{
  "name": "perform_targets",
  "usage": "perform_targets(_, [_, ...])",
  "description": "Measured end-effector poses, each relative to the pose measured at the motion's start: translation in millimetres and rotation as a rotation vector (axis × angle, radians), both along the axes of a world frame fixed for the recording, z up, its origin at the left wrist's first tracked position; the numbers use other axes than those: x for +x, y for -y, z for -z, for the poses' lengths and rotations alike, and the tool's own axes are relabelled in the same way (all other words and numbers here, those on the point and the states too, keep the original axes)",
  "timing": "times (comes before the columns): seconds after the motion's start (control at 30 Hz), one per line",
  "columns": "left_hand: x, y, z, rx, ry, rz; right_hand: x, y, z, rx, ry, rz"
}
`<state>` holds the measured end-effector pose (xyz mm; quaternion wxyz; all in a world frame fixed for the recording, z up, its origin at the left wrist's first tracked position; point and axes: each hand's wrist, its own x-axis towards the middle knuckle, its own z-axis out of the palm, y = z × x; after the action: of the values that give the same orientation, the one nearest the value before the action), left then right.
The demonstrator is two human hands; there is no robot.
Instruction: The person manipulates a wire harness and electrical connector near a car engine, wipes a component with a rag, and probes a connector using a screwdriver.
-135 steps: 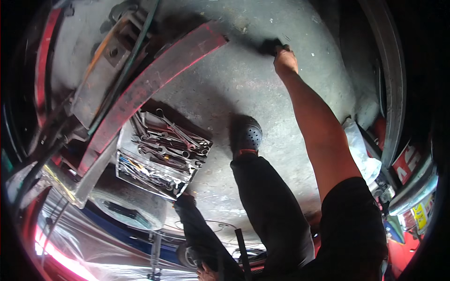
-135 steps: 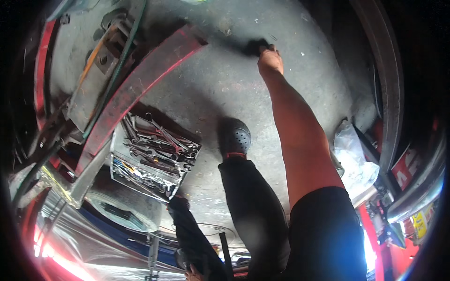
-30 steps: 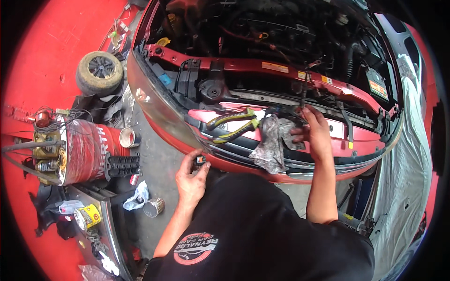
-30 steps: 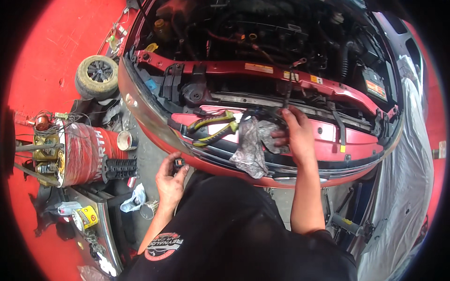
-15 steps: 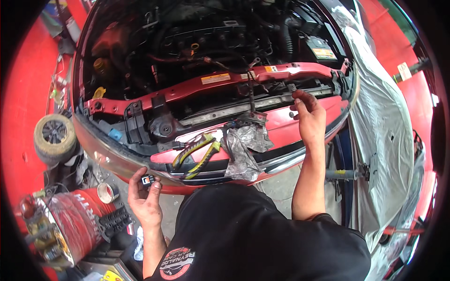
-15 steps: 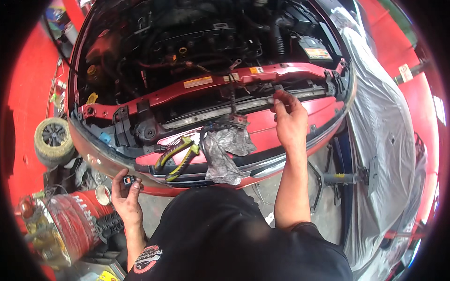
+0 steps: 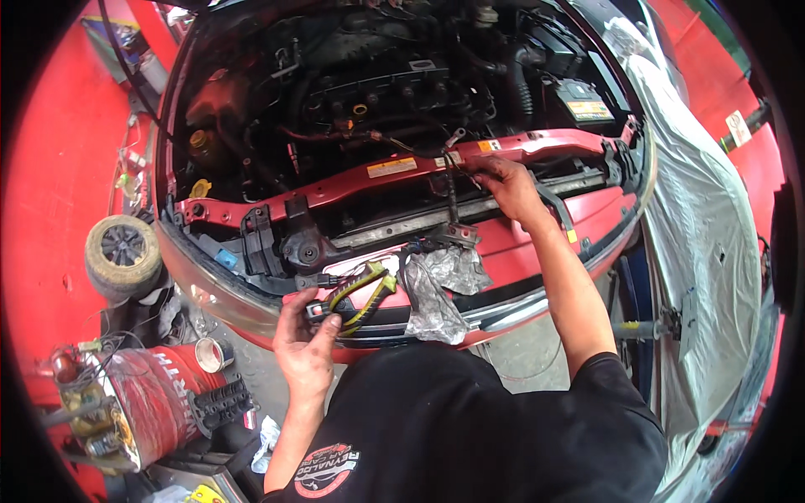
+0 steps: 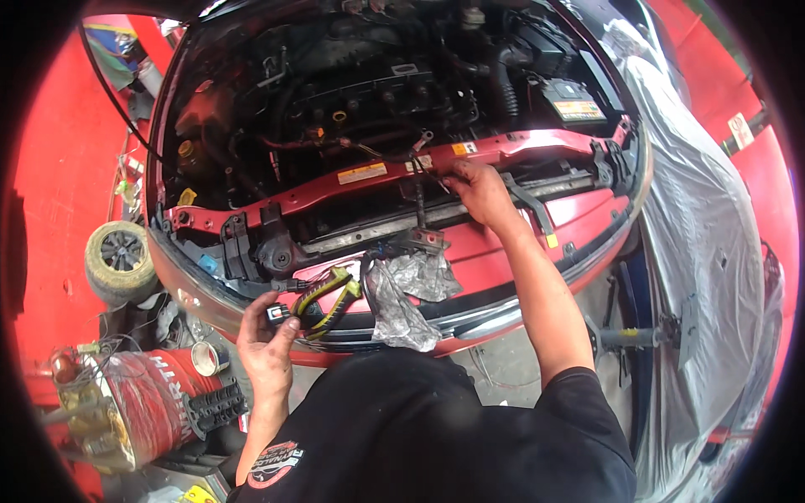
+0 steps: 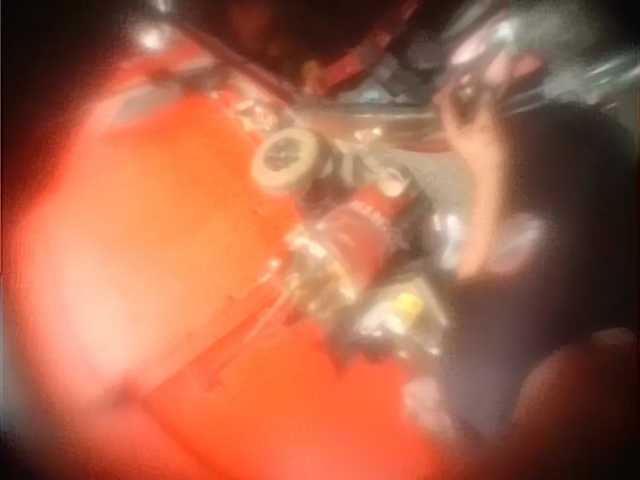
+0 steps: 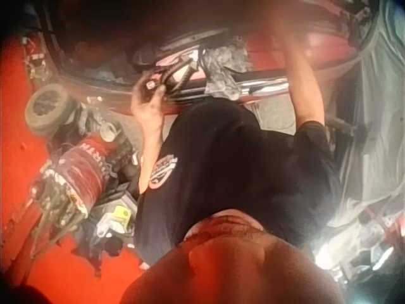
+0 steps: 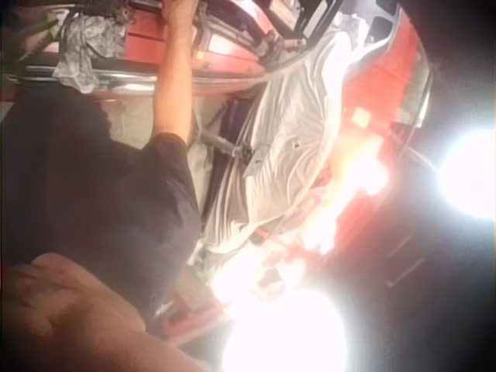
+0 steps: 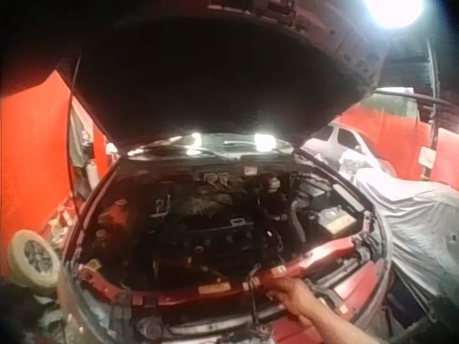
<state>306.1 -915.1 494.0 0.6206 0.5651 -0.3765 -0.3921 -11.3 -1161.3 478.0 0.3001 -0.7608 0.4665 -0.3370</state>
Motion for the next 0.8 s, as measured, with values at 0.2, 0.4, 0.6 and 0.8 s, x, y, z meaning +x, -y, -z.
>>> perform_targets(0.2, [-42.3, 9.5, -17.1, 0.071, -0.213, 0.057, 10.0, 10.0, -12.4, 0.734, 0.478, 0.044])
perform_targets(0.4, [-83.9, 28.7, -35.8, 0.078, -0.257, 0.024, 18.6, 17.0, -2.6, 1.065, 0.953, -0.092])
perform_targets(0.6, [-132.6, 65.0, -48.8, 0.064, -0.042, -0.114, 50.9, -6.9, -20.9, 1.082, 1.001, -0.219])
perform_targets(0.8, [-166.8, 92.7, -29.7, -0.034, 0.023, -0.203, 65.8, -21.9, -29.2, 0.949, 1.035, -0.232])
